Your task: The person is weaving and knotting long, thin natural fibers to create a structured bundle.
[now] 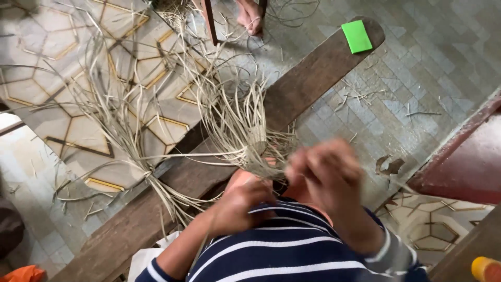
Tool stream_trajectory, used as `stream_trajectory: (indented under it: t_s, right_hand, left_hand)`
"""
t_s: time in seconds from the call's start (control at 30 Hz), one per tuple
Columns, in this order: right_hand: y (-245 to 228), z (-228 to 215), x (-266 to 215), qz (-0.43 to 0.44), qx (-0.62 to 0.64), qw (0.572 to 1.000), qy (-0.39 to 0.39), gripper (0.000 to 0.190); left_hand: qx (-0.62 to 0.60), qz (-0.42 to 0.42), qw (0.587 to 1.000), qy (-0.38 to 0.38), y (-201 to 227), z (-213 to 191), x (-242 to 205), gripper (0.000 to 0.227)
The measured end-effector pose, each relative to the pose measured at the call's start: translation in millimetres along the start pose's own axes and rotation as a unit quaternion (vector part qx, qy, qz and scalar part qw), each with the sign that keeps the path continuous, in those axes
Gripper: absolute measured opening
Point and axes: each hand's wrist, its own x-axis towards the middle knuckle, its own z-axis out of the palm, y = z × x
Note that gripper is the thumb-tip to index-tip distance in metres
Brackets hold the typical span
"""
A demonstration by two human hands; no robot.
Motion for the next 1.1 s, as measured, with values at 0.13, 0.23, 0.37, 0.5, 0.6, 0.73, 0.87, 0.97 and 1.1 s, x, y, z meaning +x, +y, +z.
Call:
stream_trajectory:
  t_s: [0.13, 0.23, 0.37, 0.5, 0.6, 0.73, 0.87, 0.97, 1.1]
  right_hand:
    - [39, -13, 47, -0.247, -0.117, 0.961, 0.049, 0.006]
    - [52, -13, 50, -0.266, -0.261, 0.926, 0.064, 0.009]
    - [55, -14, 49, -0.376, -0.504, 0.777, 0.027, 0.014]
    - [61, -25, 58, -0.398, -0.533, 0.747, 0.016, 0.016]
    - [60, -36, 70, -0.509, -0.550, 0.661, 0.037, 0.006]
    - [56, -52, 77, -0.499, -0.566, 0.649, 0.095, 0.008]
    - [39, -44, 74, -0.428, -0.589, 0.678, 0.100, 0.010]
    - [35, -24, 72, -0.285, -0.487, 0.825, 0.024, 0.013]
    - [26, -7, 71, -0.115, -0.385, 0.912, -0.088, 0.017]
  left_hand:
    - [0.253, 0.097, 0.958, -0.092, 121, 34, -13, 0.025]
    - [0.153, 0.051, 0.979, -0.122, 121, 28, -21, 0.030]
    - [-0.121, -0.021, 0.987, -0.101, 107, 21, -38, 0.058]
    - [-0.166, 0.116, 0.979, -0.004, 119, 10, -34, 0.074]
    - [-0.277, 0.220, 0.922, 0.159, 132, -22, -48, 0.095]
    - [-0.405, 0.217, 0.807, 0.370, 165, -84, -78, 0.045]
    - [-0.292, 0.118, 0.859, 0.402, 158, -84, -72, 0.033]
    - [-0.317, 0.057, 0.899, 0.298, 139, -43, -50, 0.038]
    - [-0.339, 0.051, 0.918, 0.199, 106, -27, -46, 0.049]
